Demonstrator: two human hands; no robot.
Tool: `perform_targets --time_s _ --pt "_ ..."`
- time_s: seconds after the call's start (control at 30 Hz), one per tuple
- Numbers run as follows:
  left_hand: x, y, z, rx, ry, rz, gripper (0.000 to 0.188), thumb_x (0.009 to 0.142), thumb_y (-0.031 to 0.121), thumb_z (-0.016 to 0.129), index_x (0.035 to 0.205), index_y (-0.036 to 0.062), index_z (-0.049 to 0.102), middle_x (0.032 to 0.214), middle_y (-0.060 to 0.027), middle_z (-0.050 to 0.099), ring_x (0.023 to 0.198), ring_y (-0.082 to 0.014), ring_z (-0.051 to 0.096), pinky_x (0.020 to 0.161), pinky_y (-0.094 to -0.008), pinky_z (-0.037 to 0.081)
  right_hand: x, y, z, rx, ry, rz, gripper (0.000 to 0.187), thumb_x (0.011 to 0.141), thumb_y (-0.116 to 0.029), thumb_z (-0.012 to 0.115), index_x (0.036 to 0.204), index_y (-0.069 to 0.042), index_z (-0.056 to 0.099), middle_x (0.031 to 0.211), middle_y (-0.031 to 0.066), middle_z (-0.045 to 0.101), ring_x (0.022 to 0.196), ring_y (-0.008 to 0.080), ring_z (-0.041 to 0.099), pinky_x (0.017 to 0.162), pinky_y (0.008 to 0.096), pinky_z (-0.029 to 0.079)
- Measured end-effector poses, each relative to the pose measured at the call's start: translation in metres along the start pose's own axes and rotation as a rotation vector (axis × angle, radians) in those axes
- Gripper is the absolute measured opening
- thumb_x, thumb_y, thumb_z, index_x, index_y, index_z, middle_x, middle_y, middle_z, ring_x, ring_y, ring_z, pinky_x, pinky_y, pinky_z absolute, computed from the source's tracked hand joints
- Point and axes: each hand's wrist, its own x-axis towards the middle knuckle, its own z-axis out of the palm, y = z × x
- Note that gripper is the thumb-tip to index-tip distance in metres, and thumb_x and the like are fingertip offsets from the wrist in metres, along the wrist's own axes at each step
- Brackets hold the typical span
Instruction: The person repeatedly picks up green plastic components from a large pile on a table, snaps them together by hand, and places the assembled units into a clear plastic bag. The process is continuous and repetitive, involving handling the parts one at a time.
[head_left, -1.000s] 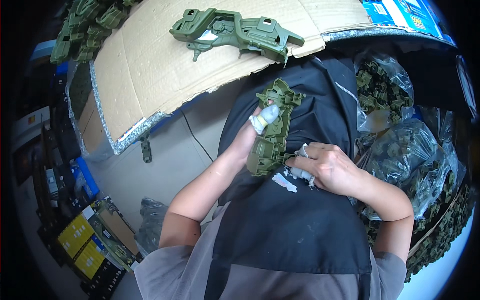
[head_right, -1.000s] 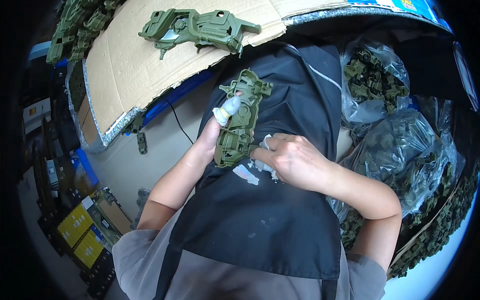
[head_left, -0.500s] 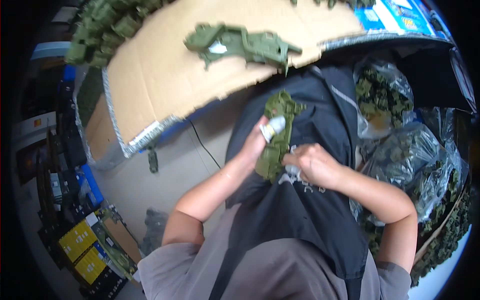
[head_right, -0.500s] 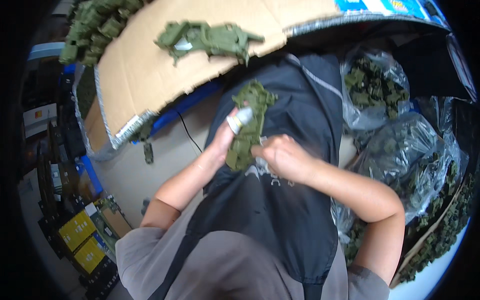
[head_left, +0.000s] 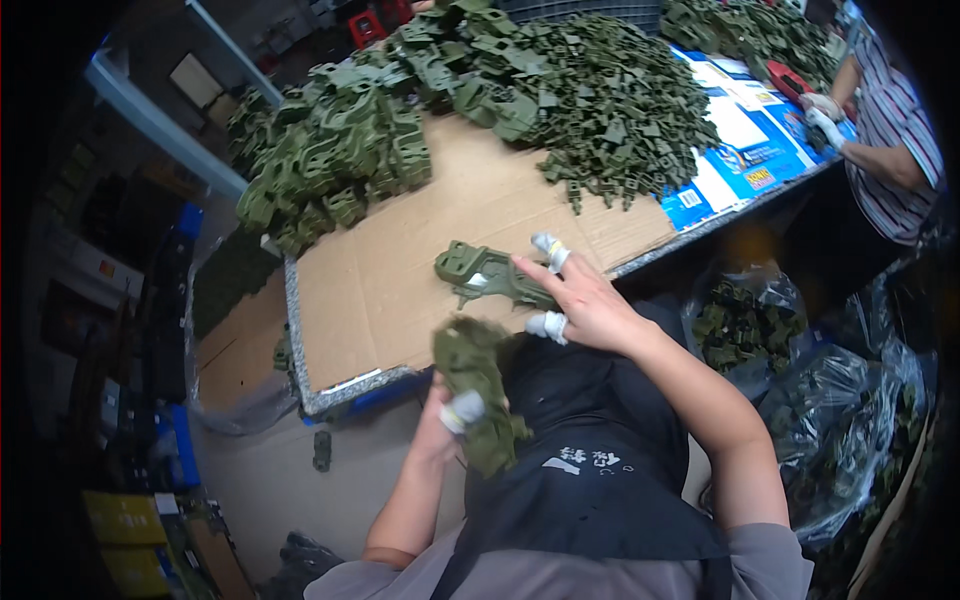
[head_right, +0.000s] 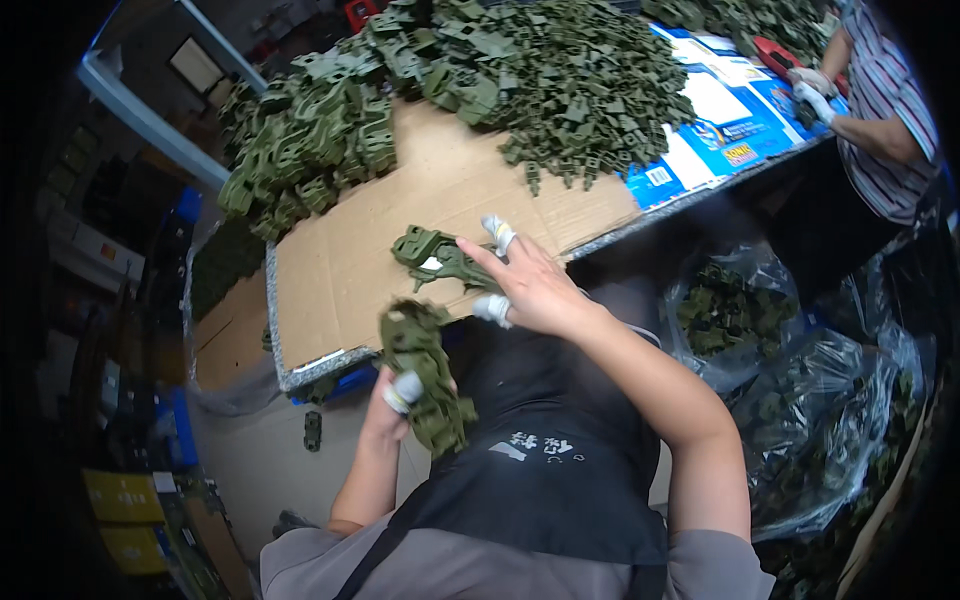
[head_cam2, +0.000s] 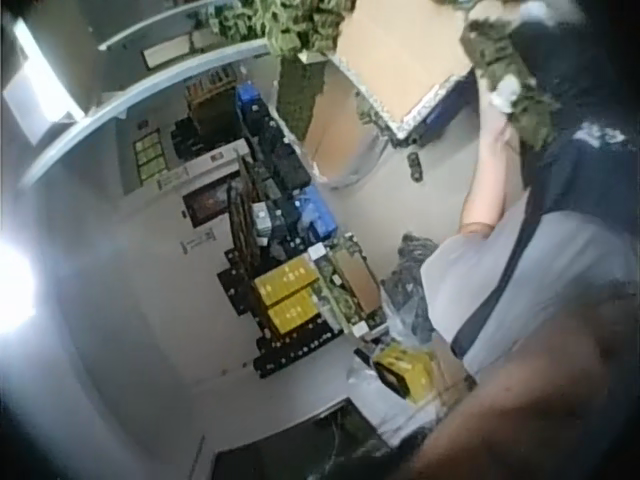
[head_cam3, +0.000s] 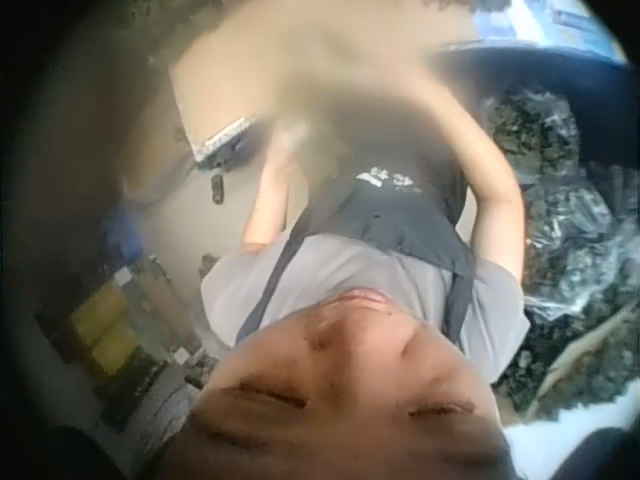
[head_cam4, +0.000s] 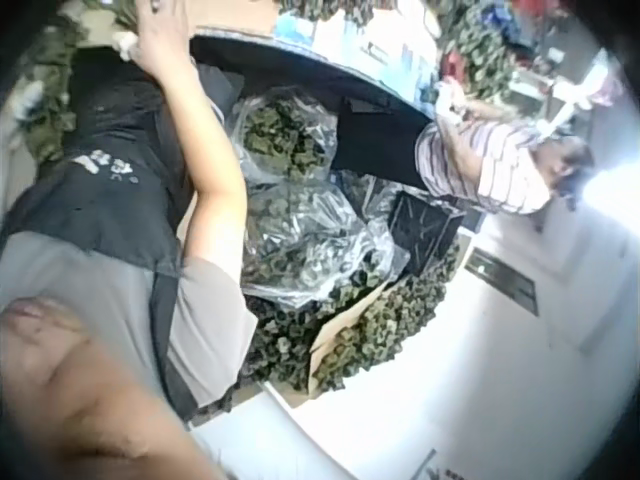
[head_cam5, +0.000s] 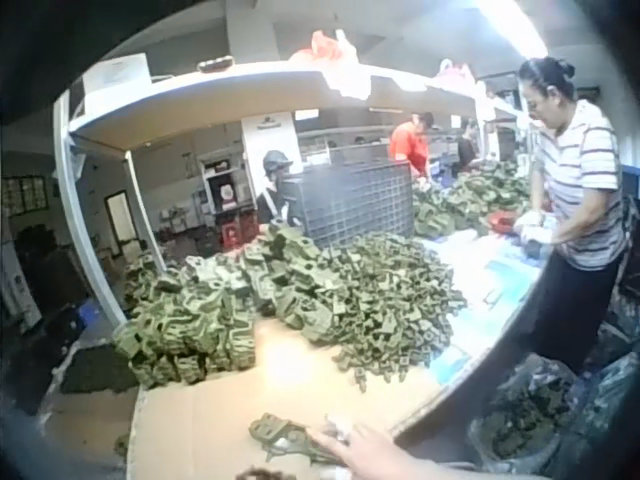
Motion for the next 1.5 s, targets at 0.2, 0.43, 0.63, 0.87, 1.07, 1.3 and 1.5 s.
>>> perform_targets --time_s 0.2,0.43,0.63,0.87,1.07,1.3,1.5 --pt "0.039 0.024 -0.001 -0.03 0.092 0.302 0.048 0.096 0.033 0.04 0.134 0.0062 0.031 0.124 -0.018 0.05 0.108 -0.03 0.054 0.095 -0.0431 0.044 -0.02 -0.012 0.022 0.652 0.298 0.356 0.055 0.08 -0.015 0.065 0.131 -0.004 0.045 0.127 0.0217 0.048 0.12 0.0342 0.045 0.098 0.0351 0.037" --pt "0.068 -0.007 0.028 -0.043 0.148 0.424 0.068 0.086 0.005 0.057 0.141 0.0143 0.018 0.132 -0.012 0.039 0.114 -0.0199 0.048 0.095 -0.0339 0.044 -0.051 -0.071 0.022 0.658 0.149 0.362 0.058 0.083 -0.012 0.062 0.135 -0.003 0.039 0.135 0.0225 0.041 0.126 0.0336 0.041 0.1 0.0339 0.036" --pt "0.067 0.001 0.042 0.046 0.262 0.366 0.049 0.077 0.0 0.065 0.122 0.0025 0.046 0.11 -0.0077 0.056 0.095 -0.0179 0.058 0.081 -0.0304 0.05 -0.054 -0.054 0.0 0.798 -0.104 0.32 0.066 0.084 -0.012 0.061 0.141 -0.006 0.029 0.141 0.0179 0.034 0.125 0.0301 0.042 0.1 0.0336 0.036" --pt "0.063 -0.01 0.054 -0.029 -0.12 0.348 0.058 0.082 0.018 0.065 0.131 0.0045 0.039 0.122 -0.0093 0.05 0.111 -0.0217 0.05 0.096 -0.0388 0.042 -0.083 -0.031 0.016 1.633 -0.14 0.655 0.071 0.08 -0.012 0.069 0.139 -0.003 0.031 0.127 0.0056 0.048 0.115 0.0135 0.048 0.095 0.0276 0.039" --pt "0.008 0.037 0.093 1.106 0.153 0.883 0.104 0.064 0.047 0.077 0.143 0.0122 0.018 0.129 -0.0184 0.042 0.125 -0.0316 0.038 0.106 -0.0481 0.025 -0.122 -0.008 -0.044 0.598 -0.257 0.462 0.066 0.072 -0.008 0.067 0.133 -0.006 0.04 0.117 0.0189 0.055 0.105 0.0361 0.055 0.087 0.0375 0.045" --pt "0.036 -0.031 0.076 1.685 -0.639 0.234 0.078 0.062 -0.006 0.059 0.135 0.0024 0.036 0.106 -0.0173 0.055 0.103 -0.0342 0.052 0.097 -0.044 0.037 -0.149 -0.023 0.0 0.372 -0.391 0.222 0.063 0.071 -0.006 0.063 0.129 0.002 0.041 0.108 0.0213 0.054 0.102 0.0357 0.053 0.087 0.039 0.045" --pt "0.043 -0.04 0.069 1.677 -0.698 0.157 0.08 0.061 -0.004 0.06 0.136 0.0053 0.036 0.099 -0.0166 0.054 0.1 -0.0336 0.052 0.101 -0.0445 0.034 -0.157 -0.027 0.004 0.461 -0.473 0.355 0.062 0.07 -0.001 0.059 0.128 0.007 0.04 0.113 0.0213 0.052 0.109 0.0356 0.049 0.092 0.0392 0.042"
